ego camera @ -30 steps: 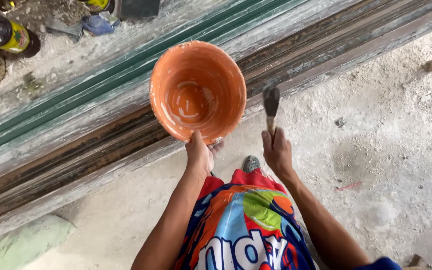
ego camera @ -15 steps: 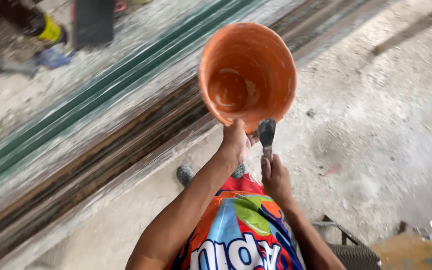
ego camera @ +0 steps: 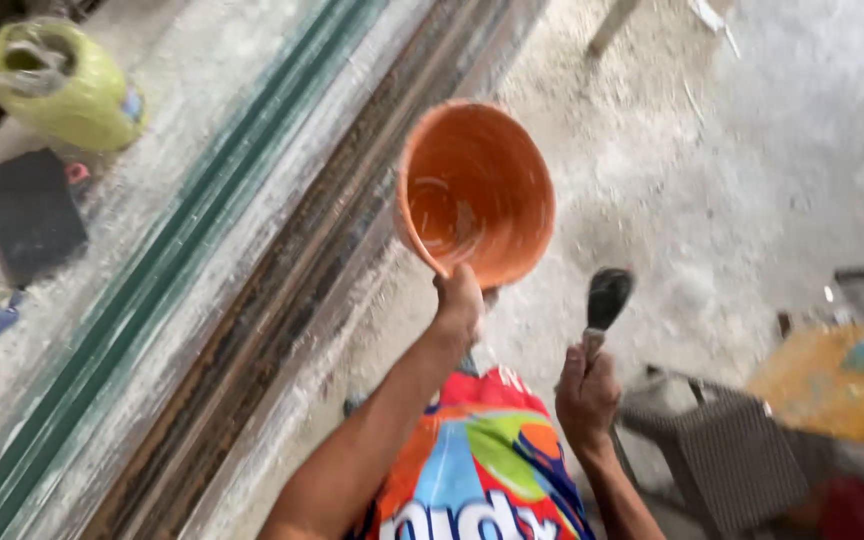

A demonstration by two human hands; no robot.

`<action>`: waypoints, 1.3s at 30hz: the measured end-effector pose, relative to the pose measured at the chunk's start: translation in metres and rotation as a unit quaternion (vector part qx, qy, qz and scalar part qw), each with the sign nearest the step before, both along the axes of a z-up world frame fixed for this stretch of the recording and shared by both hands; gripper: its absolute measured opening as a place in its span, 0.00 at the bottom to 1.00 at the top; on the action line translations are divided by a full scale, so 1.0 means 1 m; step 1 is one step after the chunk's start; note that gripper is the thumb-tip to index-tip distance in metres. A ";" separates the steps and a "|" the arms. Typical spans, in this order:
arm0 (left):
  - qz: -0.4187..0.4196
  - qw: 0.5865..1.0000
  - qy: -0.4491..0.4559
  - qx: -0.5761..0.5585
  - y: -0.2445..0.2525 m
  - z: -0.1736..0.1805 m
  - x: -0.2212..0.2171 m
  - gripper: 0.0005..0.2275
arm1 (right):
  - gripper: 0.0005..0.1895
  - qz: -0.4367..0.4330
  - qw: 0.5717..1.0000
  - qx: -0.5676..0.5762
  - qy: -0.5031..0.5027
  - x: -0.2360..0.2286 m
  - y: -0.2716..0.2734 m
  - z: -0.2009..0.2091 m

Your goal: Mixing a plaster-like substance in a bucket and cleaning the edges of the bucket using a spatula and a brush.

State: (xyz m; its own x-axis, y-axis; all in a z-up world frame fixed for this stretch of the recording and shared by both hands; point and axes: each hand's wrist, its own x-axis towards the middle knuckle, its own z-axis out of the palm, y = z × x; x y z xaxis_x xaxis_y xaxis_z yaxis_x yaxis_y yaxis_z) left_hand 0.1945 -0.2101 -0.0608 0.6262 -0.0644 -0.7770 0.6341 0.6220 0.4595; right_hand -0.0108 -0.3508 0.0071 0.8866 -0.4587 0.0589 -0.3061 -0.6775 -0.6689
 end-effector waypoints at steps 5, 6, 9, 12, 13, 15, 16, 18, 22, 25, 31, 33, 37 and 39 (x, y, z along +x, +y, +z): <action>-0.027 0.998 0.040 -0.039 -0.021 0.019 -0.025 0.17 | 0.12 0.030 0.993 0.064 -0.094 0.006 0.008 0.019; -0.032 0.993 0.097 -0.059 -0.024 0.030 -0.034 0.15 | 0.13 0.100 0.992 -0.077 -0.001 0.001 0.007 0.022; -0.025 0.997 0.072 -0.012 -0.030 -0.005 -0.014 0.17 | 0.11 -0.052 0.988 -0.058 0.131 0.015 -0.004 0.013; -0.042 0.995 0.080 -0.039 -0.027 -0.047 -0.059 0.17 | 0.14 -0.119 0.992 0.034 -0.016 -0.037 0.001 0.024; -0.046 0.993 0.097 -0.040 -0.027 -0.039 -0.080 0.17 | 0.14 -0.124 0.992 0.031 0.000 -0.054 0.002 0.018; -0.104 0.989 0.098 -0.032 -0.027 -0.024 -0.048 0.17 | 0.19 -0.025 0.993 -0.047 -0.105 -0.029 0.002 -0.017; -0.109 0.989 0.096 -0.033 -0.027 -0.008 -0.049 0.17 | 0.19 -0.030 0.993 -0.049 -0.107 -0.025 0.003 -0.008; -0.146 0.982 0.114 -0.028 -0.024 0.019 -0.048 0.17 | 0.13 -0.038 0.966 -0.104 0.233 -0.012 0.006 0.009; -0.147 0.977 0.152 0.027 -0.010 0.032 -0.046 0.20 | 0.15 -0.113 0.963 -0.133 0.205 -0.032 0.011 0.038; -0.162 0.982 0.090 -0.021 -0.012 0.020 -0.046 0.21 | 0.11 -0.020 0.991 -0.114 -0.061 -0.032 0.027 0.044; -0.173 0.977 0.101 -0.068 -0.011 0.018 -0.060 0.21 | 0.13 0.052 0.994 -0.087 0.051 -0.034 0.025 -0.004; -0.186 0.977 0.102 0.020 0.002 0.019 -0.057 0.21 | 0.13 -0.064 0.995 -0.061 0.054 -0.036 0.030 -0.008; -0.210 0.973 -0.063 0.064 0.050 0.020 -0.070 0.21 | 0.16 -0.165 0.978 0.120 0.035 -0.006 0.028 0.030; -0.195 0.969 -0.062 0.140 0.080 0.057 -0.090 0.23 | 0.13 -0.117 0.971 0.178 0.110 -0.009 0.029 0.028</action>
State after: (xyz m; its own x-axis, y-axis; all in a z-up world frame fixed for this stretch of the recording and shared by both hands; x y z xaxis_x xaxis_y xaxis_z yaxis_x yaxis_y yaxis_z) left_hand 0.1045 -0.1297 -0.0037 0.6865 -0.1123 -0.7184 0.7247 0.1858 0.6635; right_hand -0.0196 -0.3214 0.0354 0.7293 -0.6051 -0.3193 -0.5853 -0.3101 -0.7491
